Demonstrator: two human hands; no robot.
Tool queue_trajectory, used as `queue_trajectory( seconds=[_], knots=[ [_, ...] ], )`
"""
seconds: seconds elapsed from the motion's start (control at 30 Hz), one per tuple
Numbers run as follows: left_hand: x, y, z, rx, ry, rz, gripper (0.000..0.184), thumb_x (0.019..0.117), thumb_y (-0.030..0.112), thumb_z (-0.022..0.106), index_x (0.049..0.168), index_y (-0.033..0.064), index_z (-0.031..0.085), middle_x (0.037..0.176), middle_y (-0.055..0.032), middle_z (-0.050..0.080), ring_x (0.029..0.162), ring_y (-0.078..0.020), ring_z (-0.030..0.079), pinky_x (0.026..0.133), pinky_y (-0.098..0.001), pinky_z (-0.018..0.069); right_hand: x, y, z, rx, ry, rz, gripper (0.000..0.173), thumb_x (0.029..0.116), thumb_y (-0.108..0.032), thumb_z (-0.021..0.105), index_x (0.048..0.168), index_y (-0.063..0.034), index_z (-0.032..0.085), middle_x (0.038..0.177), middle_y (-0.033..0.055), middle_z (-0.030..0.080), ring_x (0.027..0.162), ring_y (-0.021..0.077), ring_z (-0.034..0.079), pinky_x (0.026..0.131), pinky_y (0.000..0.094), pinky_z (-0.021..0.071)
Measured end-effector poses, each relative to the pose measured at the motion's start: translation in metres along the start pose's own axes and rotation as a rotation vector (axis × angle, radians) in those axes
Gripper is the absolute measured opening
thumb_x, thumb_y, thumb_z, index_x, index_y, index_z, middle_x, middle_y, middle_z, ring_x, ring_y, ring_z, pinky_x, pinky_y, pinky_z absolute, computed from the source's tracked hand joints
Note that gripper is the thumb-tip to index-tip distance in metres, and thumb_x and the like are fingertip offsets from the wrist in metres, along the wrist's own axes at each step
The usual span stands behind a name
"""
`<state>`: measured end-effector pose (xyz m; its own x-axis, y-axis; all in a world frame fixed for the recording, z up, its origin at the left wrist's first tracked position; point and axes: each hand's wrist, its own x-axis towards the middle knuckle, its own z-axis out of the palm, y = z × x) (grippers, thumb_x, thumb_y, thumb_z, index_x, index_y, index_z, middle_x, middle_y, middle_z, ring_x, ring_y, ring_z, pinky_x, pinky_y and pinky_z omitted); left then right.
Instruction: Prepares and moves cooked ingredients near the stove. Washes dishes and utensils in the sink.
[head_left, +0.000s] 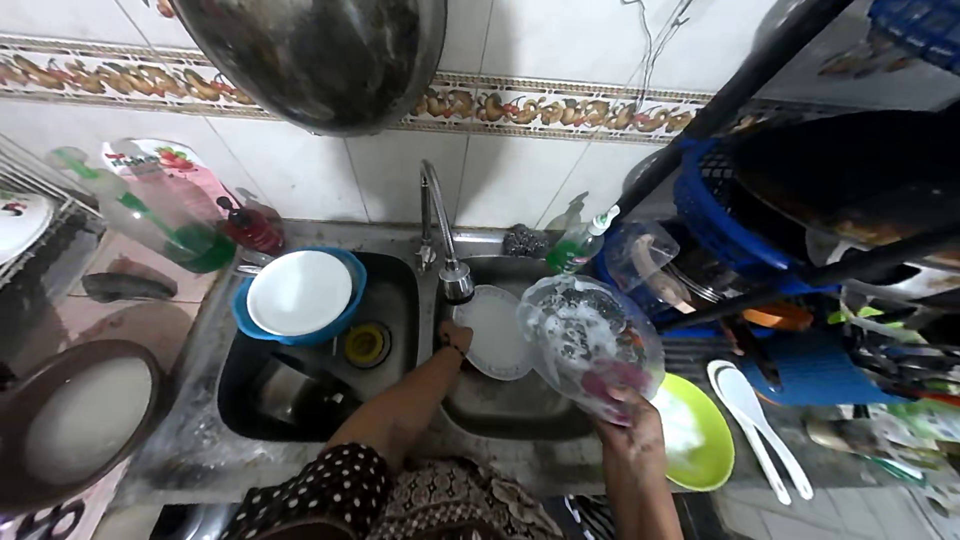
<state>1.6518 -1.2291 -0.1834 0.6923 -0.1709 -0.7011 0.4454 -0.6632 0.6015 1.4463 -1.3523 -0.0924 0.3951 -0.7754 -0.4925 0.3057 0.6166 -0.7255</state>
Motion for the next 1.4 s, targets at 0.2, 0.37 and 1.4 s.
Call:
queue_trajectory(
  seconds=[0.2, 0.37, 1.4],
  knots=[
    [-0.007, 0.006, -0.003, -0.114, -0.025, 0.049, 0.042, 0.0982, 0.01, 0.061, 0.135, -0.0081, 0.054, 0.137, -0.0294, 0.055, 0.129, -0.0377, 0.055, 0.107, -0.0515, 0.0452, 0.002, 0.004, 0.001, 0.005, -0.014, -0.003, 0.021, 0.0844, 0.006, 0.044, 0.098, -0.007, 0.053, 0.078, 0.0053, 0.068, 0.069, 0.0127, 0.069, 0.059, 0.0322, 0.0609],
    [-0.033, 0.028, -0.016, 0.04, -0.054, 0.128, 0.047, 0.0986, 0.01, 0.057, 0.141, -0.0087, 0.049, 0.14, -0.0306, 0.053, 0.133, -0.0389, 0.053, 0.109, -0.0525, 0.0439, -0.004, 0.003, 0.005, -0.012, 0.015, -0.01, 0.022, 0.0848, 0.007, 0.045, 0.1, -0.0071, 0.051, 0.079, 0.0048, 0.067, 0.068, 0.0122, 0.069, 0.058, 0.032, 0.0607],
    [-0.069, 0.007, -0.011, -0.084, -0.122, 0.221, 0.057, 0.1133, 0.032, 0.031, 0.148, -0.012, 0.037, 0.151, -0.0332, 0.041, 0.143, -0.0402, 0.042, 0.117, -0.0508, 0.0348, -0.028, -0.012, -0.004, -0.15, 0.08, 0.087, 0.026, 0.0871, 0.006, 0.047, 0.111, -0.0045, 0.05, 0.086, 0.0099, 0.063, 0.071, 0.0167, 0.065, 0.059, 0.0356, 0.0582]
  ],
)
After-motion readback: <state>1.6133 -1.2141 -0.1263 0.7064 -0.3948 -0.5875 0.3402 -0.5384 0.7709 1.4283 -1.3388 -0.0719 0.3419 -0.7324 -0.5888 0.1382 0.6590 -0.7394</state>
